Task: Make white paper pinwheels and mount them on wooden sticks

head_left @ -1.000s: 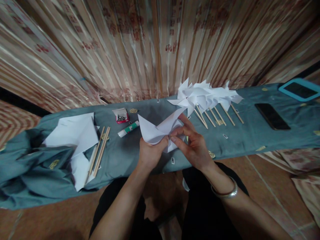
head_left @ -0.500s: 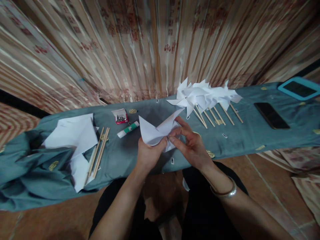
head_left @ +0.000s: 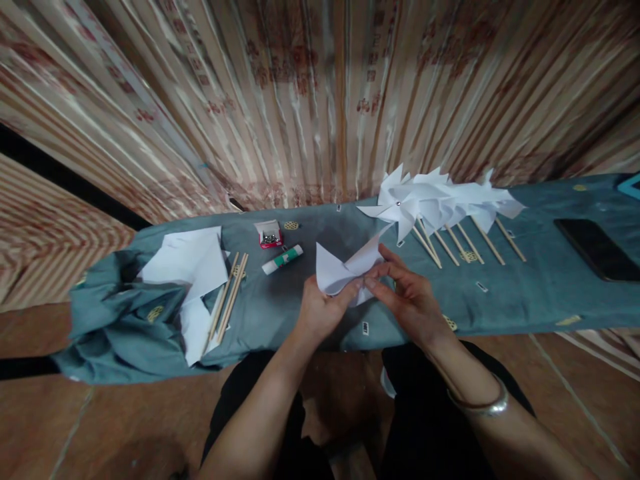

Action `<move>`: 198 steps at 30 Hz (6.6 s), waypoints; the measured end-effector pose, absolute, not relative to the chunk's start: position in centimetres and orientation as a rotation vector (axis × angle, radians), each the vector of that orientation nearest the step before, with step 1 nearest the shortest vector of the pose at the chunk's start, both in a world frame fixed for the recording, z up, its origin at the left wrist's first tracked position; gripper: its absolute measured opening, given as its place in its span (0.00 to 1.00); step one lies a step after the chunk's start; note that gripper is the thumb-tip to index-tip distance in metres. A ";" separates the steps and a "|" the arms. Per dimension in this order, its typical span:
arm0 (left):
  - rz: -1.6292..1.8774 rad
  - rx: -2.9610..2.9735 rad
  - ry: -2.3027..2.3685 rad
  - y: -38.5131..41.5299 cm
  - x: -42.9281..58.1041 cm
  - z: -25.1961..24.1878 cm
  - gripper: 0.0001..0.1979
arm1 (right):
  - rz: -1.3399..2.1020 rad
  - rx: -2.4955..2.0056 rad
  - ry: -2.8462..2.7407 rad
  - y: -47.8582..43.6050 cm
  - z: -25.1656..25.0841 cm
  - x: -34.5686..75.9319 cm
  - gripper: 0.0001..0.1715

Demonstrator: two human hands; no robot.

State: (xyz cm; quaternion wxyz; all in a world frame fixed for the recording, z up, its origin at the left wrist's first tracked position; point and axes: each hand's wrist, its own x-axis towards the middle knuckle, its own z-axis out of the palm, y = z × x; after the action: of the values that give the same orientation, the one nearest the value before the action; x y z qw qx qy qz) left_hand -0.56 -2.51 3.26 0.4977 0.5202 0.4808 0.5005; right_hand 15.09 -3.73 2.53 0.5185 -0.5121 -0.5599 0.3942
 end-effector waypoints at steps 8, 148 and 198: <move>1.206 1.279 1.144 -2.6 -1.1 3.4 0.09 | 0.911 -1.210 -1.344 -3.8 2.5 14.8 0.03; 1.325 0.980 1.302 -2.2 -1.2 2.5 0.11 | 1.066 -1.251 -1.178 -4.1 4.9 13.3 0.38; 1.321 1.060 1.390 -2.1 -1.4 1.7 0.09 | 1.116 -1.270 -1.079 -2.6 3.1 12.7 0.27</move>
State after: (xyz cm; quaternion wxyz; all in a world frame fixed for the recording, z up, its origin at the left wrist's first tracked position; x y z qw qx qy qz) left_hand -1.41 -2.10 1.69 0.4575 0.4301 0.5642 0.5361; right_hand 12.71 -2.62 3.07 0.5378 -0.5340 -0.4536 0.4689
